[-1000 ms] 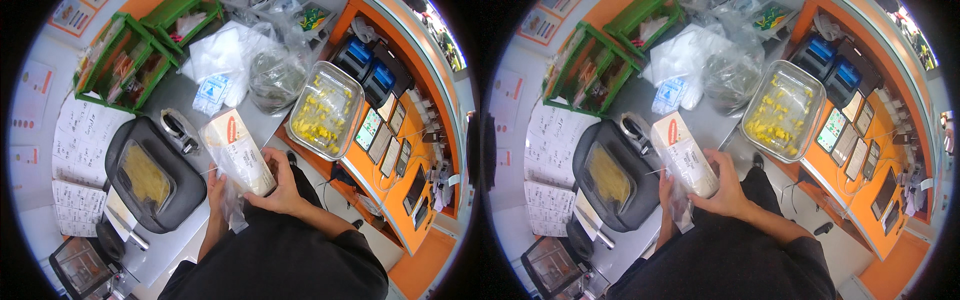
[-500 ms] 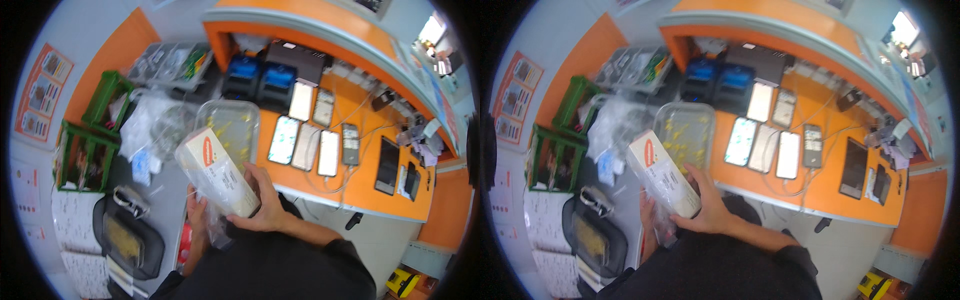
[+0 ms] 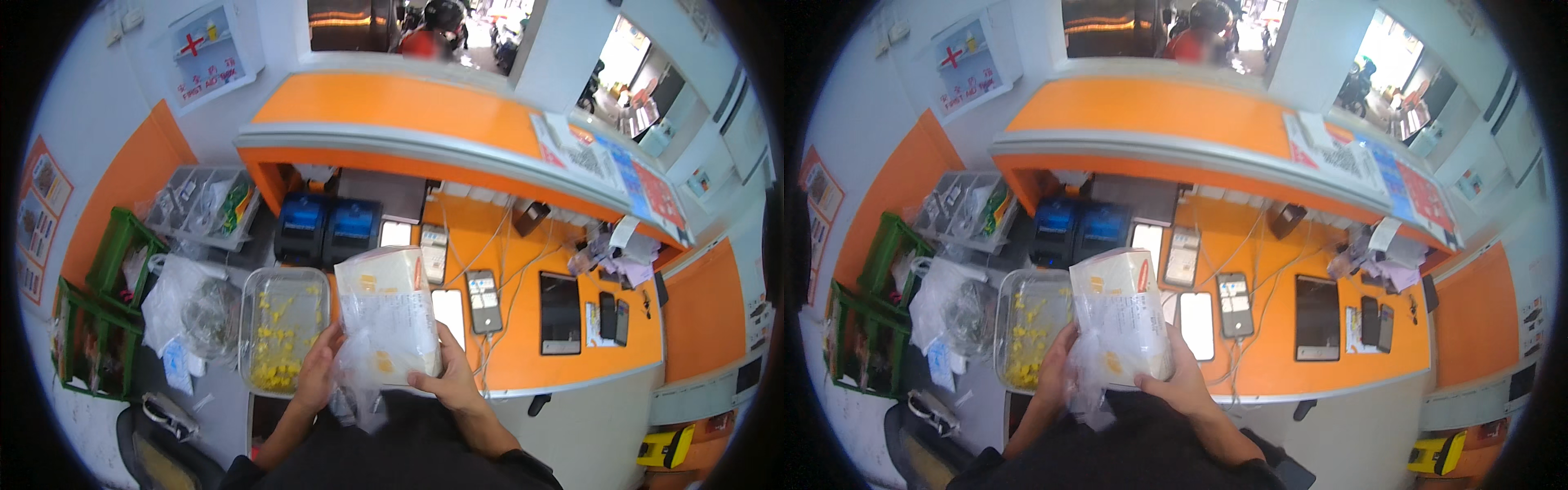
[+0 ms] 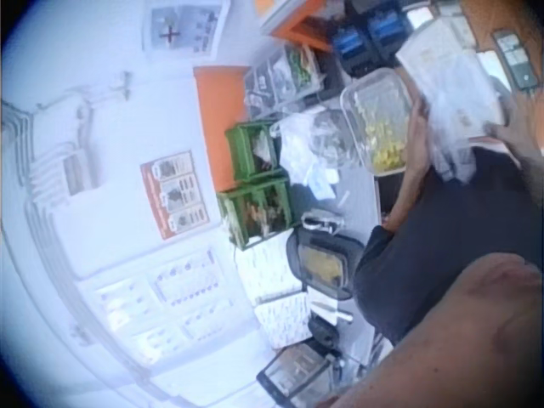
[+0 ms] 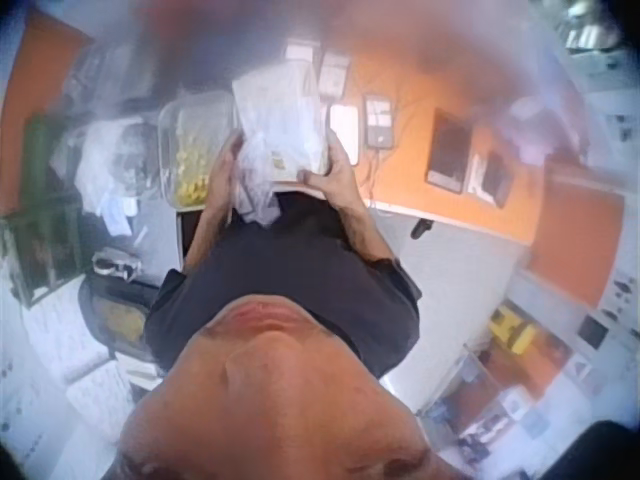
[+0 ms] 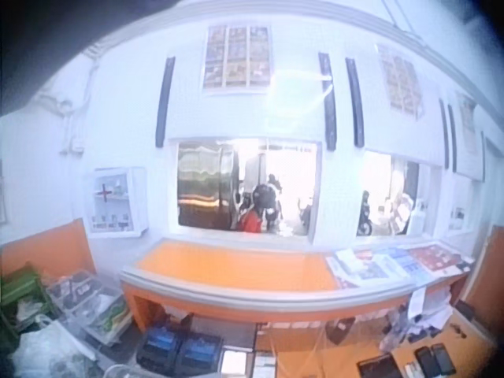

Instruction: The person retrieves a food box and a plastic bag from a storage area, then assembles a takeout order by placing fried items, rice, and scrambled eggs into the box. The person writes on a receipt, closes the box, and places it into the plastic bag for delivery.

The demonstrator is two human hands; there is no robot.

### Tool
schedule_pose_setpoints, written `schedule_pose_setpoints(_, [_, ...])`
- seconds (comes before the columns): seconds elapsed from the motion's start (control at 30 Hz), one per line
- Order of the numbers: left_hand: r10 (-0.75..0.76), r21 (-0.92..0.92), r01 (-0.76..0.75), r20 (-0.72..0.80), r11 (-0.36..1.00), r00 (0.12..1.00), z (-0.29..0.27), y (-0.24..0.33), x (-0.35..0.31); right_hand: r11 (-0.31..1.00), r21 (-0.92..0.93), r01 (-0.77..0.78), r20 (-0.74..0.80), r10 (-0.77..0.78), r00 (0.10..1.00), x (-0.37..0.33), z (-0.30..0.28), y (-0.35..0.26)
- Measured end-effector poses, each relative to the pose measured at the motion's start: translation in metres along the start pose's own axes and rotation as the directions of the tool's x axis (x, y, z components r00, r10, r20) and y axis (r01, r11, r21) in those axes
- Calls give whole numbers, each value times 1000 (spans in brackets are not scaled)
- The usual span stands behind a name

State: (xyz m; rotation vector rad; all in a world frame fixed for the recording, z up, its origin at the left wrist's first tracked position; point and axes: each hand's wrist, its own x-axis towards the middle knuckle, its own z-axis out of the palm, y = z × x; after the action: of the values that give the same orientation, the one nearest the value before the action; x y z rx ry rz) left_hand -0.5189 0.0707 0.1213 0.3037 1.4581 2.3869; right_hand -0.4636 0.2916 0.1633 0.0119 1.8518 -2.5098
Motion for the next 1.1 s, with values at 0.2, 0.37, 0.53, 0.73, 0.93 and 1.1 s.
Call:
schedule_pose_setpoints(0.2, [-308, 126, 298, 67, 946, 949, -22, -30, 9, 947, -42, 318, -98, -320, 942, 39, -19, -72])
schedule_pose_setpoints(0.37, [-519, 525, 225, 522, 821, 677, -13, -5, -23, 905, -1, 424, -194, -417, 888, 71, -16, -95])
schedule_pose_setpoints(0.53, [-614, 425, 444, 572, 789, 544, -35, -16, -48, 843, 327, 427, -231, -367, 901, 107, -19, -122])
schedule_pose_setpoints(0.73, [-640, 384, 522, 318, 762, 700, -69, -44, -90, 832, 429, 352, -261, -258, 930, 194, -42, -172])
schedule_pose_setpoints(0.93, [-667, 364, 587, 147, 723, 730, -67, -47, -98, 941, 193, 276, -387, -186, 903, 290, -77, -186])
schedule_pose_setpoints(1.1, [-643, 417, 550, 118, 724, 757, -65, -26, -104, 948, -307, 86, -373, -202, 906, 335, -122, -194])
